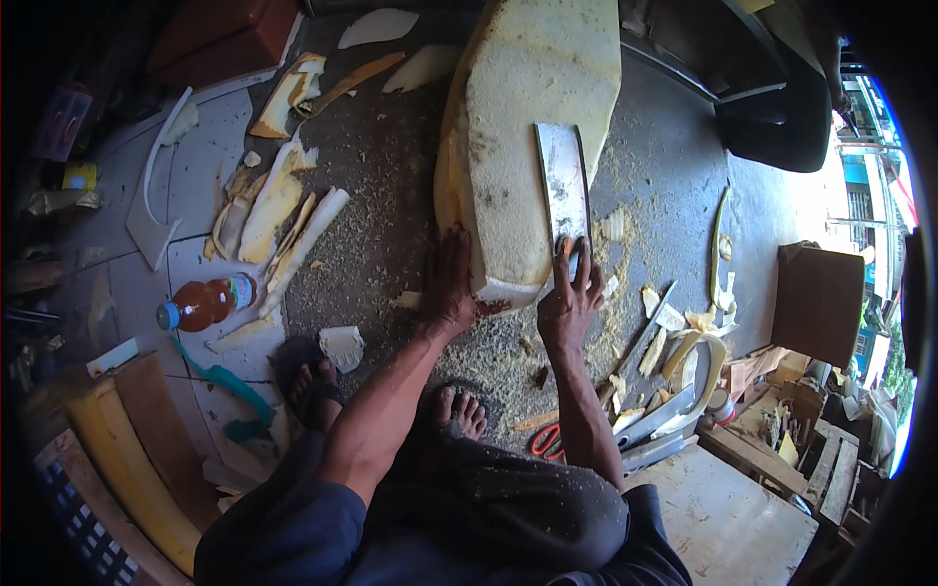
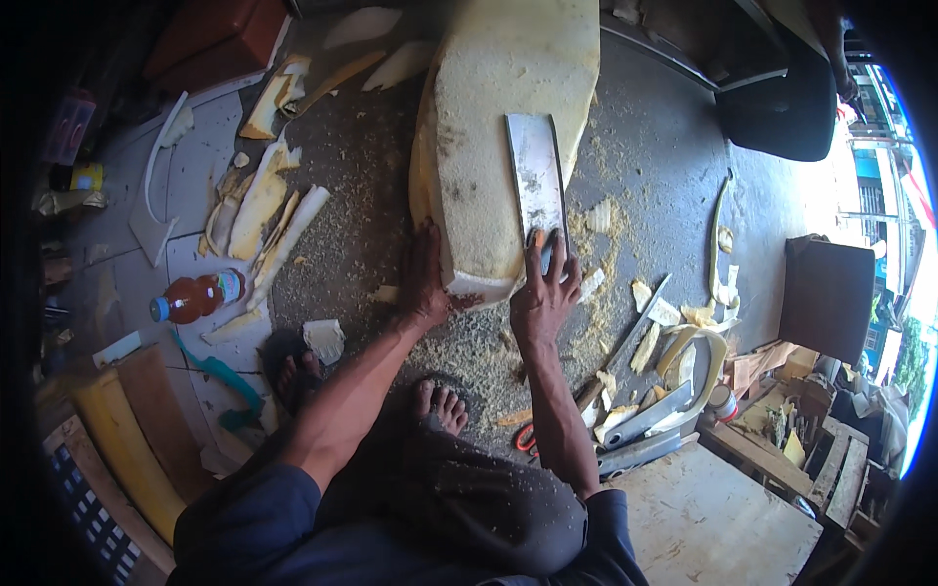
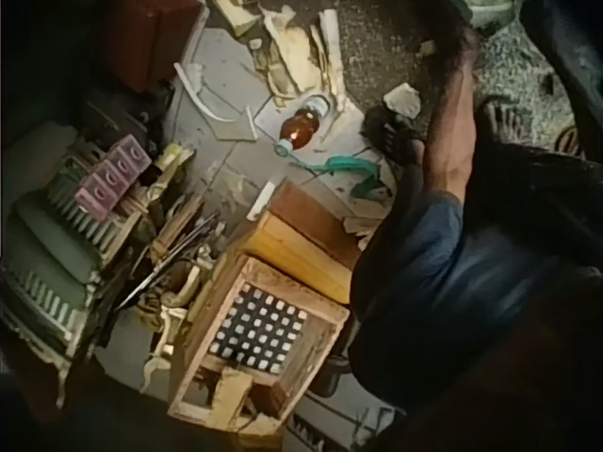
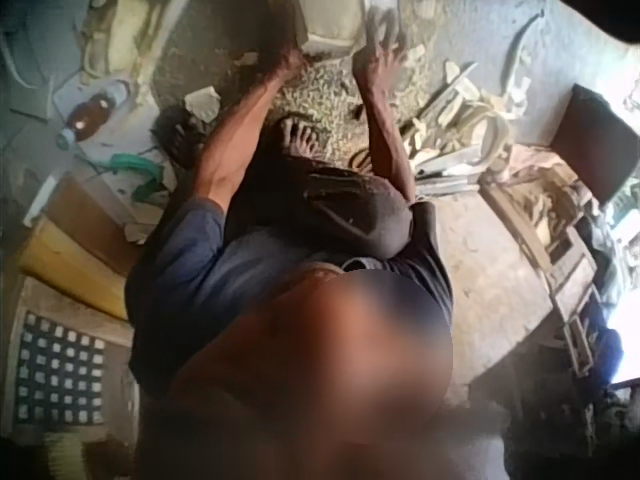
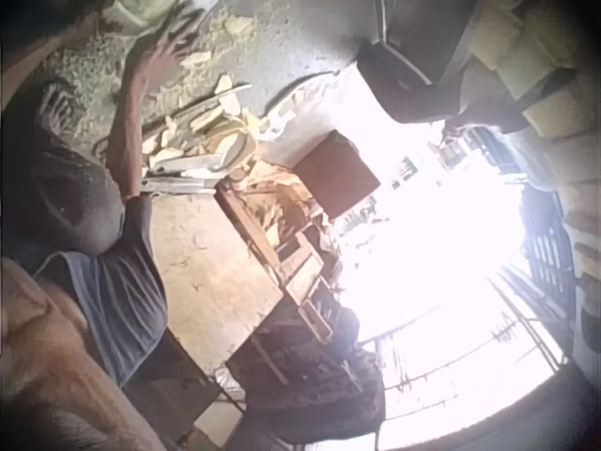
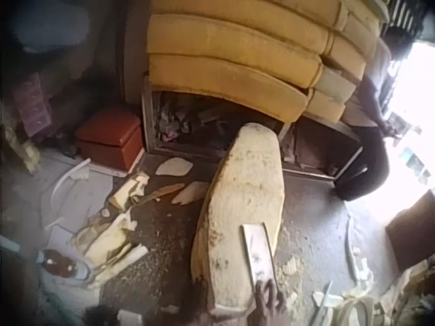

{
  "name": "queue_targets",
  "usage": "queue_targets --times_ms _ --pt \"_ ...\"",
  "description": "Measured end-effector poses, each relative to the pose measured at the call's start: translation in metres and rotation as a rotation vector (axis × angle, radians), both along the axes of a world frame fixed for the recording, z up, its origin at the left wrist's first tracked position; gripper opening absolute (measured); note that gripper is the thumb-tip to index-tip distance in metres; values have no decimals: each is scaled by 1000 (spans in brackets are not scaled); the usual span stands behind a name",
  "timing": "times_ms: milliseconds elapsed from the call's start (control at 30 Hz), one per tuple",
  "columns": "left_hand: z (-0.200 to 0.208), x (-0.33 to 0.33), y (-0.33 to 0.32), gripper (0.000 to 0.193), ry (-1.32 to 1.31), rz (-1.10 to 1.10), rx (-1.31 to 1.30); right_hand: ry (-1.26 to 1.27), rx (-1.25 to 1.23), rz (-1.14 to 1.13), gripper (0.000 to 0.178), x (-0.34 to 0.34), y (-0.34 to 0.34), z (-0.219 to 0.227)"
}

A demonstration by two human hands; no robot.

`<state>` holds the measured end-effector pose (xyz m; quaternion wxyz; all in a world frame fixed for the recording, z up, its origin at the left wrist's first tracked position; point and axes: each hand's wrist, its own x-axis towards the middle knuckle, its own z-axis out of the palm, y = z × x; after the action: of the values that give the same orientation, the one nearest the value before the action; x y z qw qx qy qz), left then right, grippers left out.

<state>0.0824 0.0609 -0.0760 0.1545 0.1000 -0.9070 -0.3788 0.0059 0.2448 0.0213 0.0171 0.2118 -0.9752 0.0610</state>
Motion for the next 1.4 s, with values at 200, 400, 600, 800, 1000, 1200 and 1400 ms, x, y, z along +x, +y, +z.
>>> queue_targets --times_ms 200,400,600,800,1000,1200,1400 --pt "1 -21 -8 143 54 12 84 17 -80 4 76 134 41 -7" --pt "7 4 -2 147 -66 -5 82 -39 -47 11 75 22 -3 6" --pt "4 -29 -17 146 -55 11 -50 11 -149 -7 69 158 55 -20" --pt "8 -12 -15 147 -61 16 -7 -48 -57 20 81 34 7 1" --pt "0 -10 -5 149 -53 15 -92 -27 -120 18 71 133 46 -4" --pt "7 -14 -13 147 -20 9 -27 -53 -2 -26 75 41 -1 13" --pt "-18 1 -3 138 -224 53 -509 -33 -86 38 78 98 27 -7"
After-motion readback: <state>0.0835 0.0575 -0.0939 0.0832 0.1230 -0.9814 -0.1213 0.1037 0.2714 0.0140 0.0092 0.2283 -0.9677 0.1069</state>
